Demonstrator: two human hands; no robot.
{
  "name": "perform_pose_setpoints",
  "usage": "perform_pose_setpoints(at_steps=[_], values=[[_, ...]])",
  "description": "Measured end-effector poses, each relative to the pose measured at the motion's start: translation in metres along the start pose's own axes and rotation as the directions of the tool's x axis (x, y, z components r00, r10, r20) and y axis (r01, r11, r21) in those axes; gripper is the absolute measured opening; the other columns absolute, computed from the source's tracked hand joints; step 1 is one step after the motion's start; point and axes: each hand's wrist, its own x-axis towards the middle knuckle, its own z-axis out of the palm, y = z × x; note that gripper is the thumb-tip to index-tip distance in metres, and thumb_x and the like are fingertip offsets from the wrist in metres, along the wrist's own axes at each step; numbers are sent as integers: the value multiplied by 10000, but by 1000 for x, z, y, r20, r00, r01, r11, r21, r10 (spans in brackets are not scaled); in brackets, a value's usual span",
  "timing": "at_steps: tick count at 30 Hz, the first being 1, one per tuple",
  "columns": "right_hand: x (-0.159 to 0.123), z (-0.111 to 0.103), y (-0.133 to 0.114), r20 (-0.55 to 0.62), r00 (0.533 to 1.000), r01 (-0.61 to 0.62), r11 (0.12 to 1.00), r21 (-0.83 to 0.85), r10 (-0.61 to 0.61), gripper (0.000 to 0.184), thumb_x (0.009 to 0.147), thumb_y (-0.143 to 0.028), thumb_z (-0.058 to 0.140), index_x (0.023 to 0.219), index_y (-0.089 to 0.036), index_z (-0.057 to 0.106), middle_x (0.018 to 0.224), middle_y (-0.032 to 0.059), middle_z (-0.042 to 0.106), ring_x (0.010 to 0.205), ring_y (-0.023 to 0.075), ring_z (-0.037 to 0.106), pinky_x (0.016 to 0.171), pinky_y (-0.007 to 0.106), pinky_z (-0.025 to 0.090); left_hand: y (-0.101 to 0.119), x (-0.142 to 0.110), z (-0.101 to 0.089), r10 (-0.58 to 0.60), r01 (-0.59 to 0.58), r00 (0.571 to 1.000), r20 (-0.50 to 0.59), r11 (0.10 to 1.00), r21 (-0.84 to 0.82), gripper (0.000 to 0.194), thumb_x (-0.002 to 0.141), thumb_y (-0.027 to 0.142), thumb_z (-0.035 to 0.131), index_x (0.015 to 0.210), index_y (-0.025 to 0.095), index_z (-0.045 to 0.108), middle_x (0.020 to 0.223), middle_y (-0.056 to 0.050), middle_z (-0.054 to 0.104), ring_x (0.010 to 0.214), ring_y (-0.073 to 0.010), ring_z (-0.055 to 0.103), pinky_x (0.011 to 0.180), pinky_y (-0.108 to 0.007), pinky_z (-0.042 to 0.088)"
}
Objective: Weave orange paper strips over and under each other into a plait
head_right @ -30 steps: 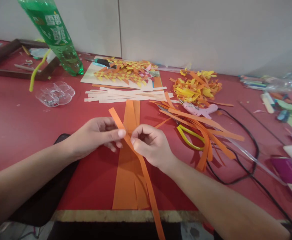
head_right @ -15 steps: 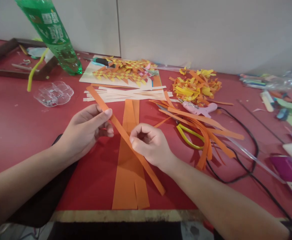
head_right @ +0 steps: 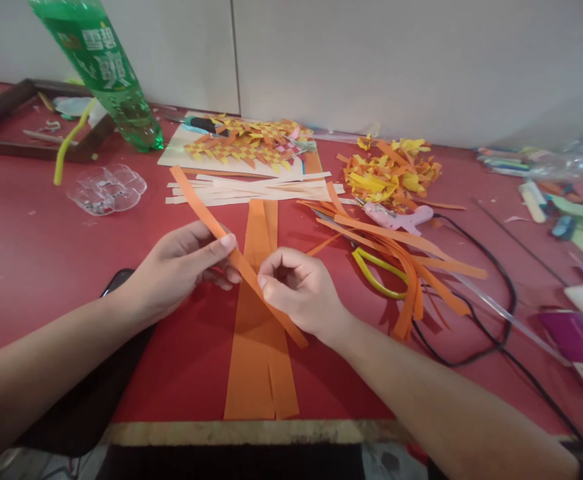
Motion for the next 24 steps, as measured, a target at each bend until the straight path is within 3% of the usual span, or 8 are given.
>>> perform_pose_setpoints(at_steps=[6,8,11,13,15,18,21,24], values=[[0,0,-1,-8,1000,1,1000,-2,-1,87,703,-176,612,636,-197,560,564,-39,497,489,86,400,439,232,315,3,2,-1,108,-128,967,-230,989,-75,204,887,364,664,846,180,587,842,4,678,528,-67,618,475,-173,510],[0,-1,2,-2,1000,8,1000,26,-7,86,698,-163,614,637,-194,562,572,-36,505,495,87,412,443,234,317,6,4,-5,130,-180,929,-347,977,-116,182,896,332,660,816,194,573,893,13,681,502,-41,574,455,-165,482],[-2,-4,9,25,1000,6,992,123,-10,88,721,-158,620,662,-191,564,590,-35,509,492,88,423,448,239,302,10,11,-15,69,-235,845,-530,939,-252,218,919,284,640,758,224,506,765,46,644,484,-40,526,450,-163,459],[-3,-6,14,41,999,4,982,189,-12,91,744,-152,617,681,-193,564,598,-34,506,496,91,420,456,246,290,12,15,-21,23,-256,821,-571,908,-331,238,931,238,621,742,234,476,678,62,604,499,-51,529,466,-165,467],[-3,-7,15,24,999,20,968,248,-27,96,759,-146,602,690,-199,562,602,-31,504,512,99,417,470,254,294,13,17,-23,-19,-224,835,-550,901,-371,238,928,221,619,735,230,479,633,65,575,502,-56,540,486,-168,484],[-1,-7,11,-86,994,94,940,328,-69,105,756,-143,558,673,-208,552,610,-22,502,541,113,428,493,267,307,12,14,-17,-3,-166,897,-441,925,-343,223,937,229,594,740,208,491,598,66,555,483,-55,554,480,-164,486],[1,-7,9,-230,969,165,924,345,-87,109,766,-162,540,673,-213,566,651,-6,511,577,126,448,509,276,318,9,7,-8,5,-69,973,-233,961,-268,192,954,221,552,772,184,501,603,63,587,435,-57,569,445,-161,478],[1,-6,11,-321,938,200,958,205,-128,101,830,-223,581,737,-227,622,711,5,537,626,142,473,559,296,370,9,2,-4,-29,17,998,-51,976,-215,177,956,254,555,810,175,495,726,22,694,431,-68,603,450,-173,502]])
